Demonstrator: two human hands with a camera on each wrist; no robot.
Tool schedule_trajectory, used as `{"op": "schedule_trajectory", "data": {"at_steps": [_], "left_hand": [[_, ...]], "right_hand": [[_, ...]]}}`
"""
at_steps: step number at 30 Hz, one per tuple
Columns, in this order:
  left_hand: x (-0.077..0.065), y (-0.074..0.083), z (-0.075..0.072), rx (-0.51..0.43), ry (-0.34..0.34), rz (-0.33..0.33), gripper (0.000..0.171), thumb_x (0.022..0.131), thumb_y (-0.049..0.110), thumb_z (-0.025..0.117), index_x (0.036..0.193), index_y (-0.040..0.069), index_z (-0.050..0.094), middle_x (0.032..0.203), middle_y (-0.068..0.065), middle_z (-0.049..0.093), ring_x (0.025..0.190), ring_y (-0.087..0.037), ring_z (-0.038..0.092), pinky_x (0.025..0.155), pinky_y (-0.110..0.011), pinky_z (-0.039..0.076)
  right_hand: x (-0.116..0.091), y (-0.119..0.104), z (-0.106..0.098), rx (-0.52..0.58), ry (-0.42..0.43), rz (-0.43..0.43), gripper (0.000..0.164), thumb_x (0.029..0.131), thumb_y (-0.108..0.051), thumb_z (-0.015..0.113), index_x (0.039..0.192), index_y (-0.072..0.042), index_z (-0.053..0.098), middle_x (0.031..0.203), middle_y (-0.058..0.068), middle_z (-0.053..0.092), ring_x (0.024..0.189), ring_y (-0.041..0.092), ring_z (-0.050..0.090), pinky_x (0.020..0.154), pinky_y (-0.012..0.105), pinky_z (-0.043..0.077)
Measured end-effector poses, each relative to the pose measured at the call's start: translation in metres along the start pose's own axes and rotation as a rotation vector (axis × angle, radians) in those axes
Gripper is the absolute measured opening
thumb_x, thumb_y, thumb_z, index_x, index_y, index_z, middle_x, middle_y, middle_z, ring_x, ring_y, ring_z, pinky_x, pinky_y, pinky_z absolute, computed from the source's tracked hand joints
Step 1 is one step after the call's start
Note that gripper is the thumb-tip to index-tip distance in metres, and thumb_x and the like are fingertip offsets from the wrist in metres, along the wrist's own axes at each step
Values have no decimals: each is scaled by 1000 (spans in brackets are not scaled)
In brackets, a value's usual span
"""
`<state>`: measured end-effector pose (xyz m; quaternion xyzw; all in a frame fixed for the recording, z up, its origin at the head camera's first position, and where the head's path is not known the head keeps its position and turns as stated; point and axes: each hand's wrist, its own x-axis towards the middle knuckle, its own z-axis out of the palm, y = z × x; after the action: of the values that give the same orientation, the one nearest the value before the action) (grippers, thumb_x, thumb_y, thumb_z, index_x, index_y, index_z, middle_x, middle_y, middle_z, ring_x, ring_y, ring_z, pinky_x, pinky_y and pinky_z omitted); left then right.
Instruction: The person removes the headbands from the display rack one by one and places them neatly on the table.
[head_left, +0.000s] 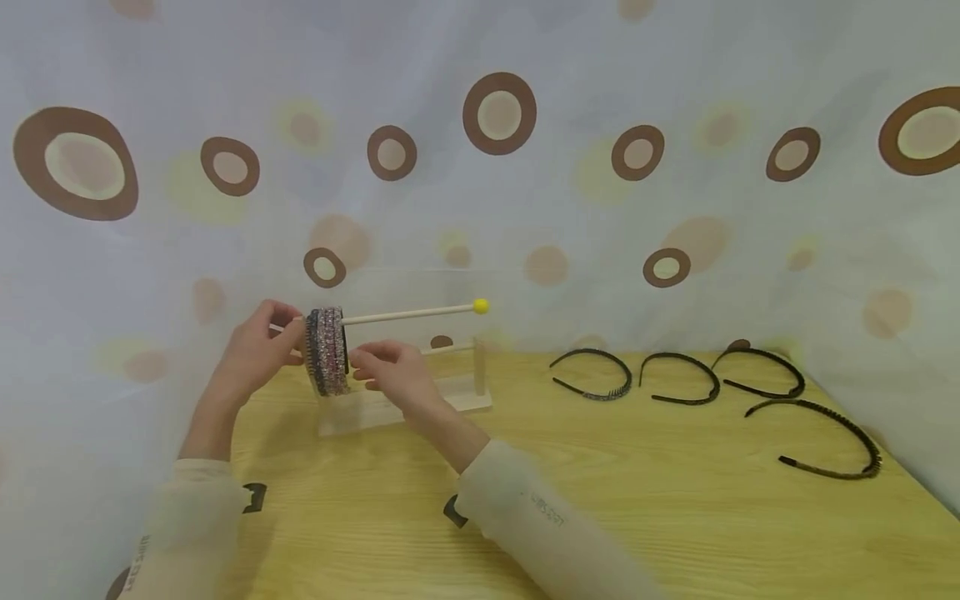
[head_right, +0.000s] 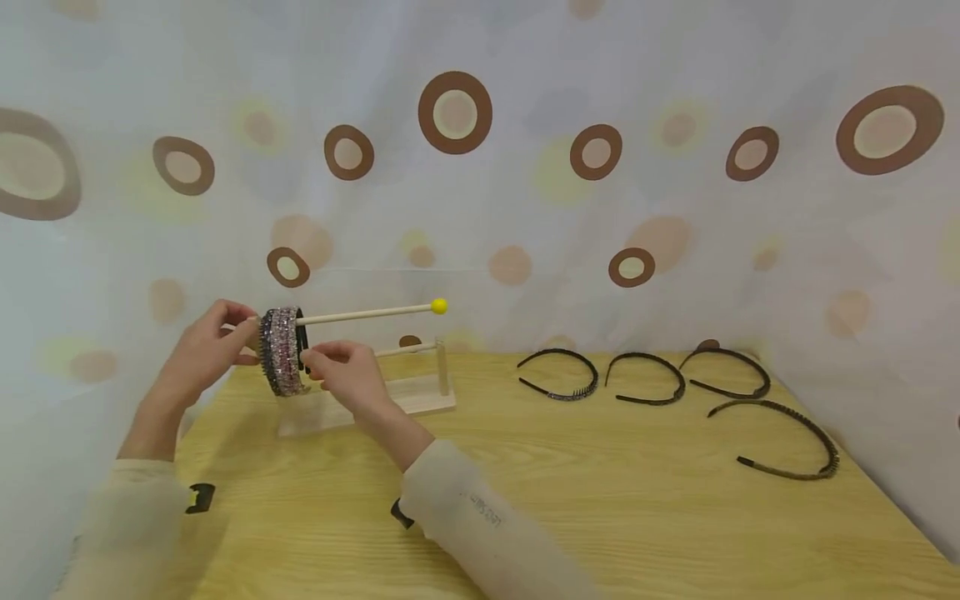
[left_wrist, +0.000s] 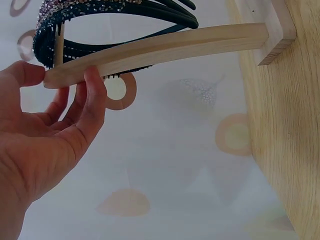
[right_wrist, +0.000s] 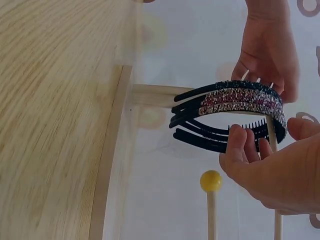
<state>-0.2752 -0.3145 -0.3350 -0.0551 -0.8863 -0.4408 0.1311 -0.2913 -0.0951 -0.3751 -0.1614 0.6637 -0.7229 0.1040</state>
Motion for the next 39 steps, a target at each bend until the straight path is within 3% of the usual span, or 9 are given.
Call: {"op": "schedule_trajectory", "data": {"at_steps": [7,13,19,26,33,39], "left_hand": [[-2,0,-5,4,4,7,47,107,38,45,132,-2,44,124,-22,52,100,-33,64,76,-34,62],[-2,-2,-3,-24,2,1,49,107,36,44,135,-5,43,127,-24,51,98,-33,65,74,-30,61],[-3,0,-1,-2,9,7,49,107,38,44,132,-4,43,124,-24,50,99,-36,64,73,-30,62],[-2,2,0,12,6,12,49,107,39,44,131,-3,44,124,-23,50,98,-36,64,73,-31,62],[-2,0,0,39,-2,10,48,107,39,43,131,-3,43,122,-22,51,96,-35,65,73,-33,62],[-1,-1,3,39,-18,22,46,107,37,43,131,-3,43,121,-22,51,95,-35,65,75,-37,62]], "right_hand": [[1,-5,29,15,32,-51,26,94,-21,76,116,-7,73,100,-4,71,88,13,67,87,44,58],[1,-6,37,0,86,-76,12,93,-14,77,104,-9,76,90,-4,68,83,11,63,87,47,57],[3,-7,28,13,103,-89,12,91,-13,78,104,-11,79,93,-6,71,86,11,65,82,37,58],[-2,-24,15,63,108,-101,14,91,-13,78,105,-12,80,97,-6,73,90,12,66,87,43,57],[-11,-37,3,48,141,-128,18,91,-16,79,108,-12,80,101,-7,72,95,12,65,87,36,56],[-22,-48,-16,57,136,-144,22,91,-19,79,113,-14,79,103,-4,73,99,13,66,96,43,51]]}}
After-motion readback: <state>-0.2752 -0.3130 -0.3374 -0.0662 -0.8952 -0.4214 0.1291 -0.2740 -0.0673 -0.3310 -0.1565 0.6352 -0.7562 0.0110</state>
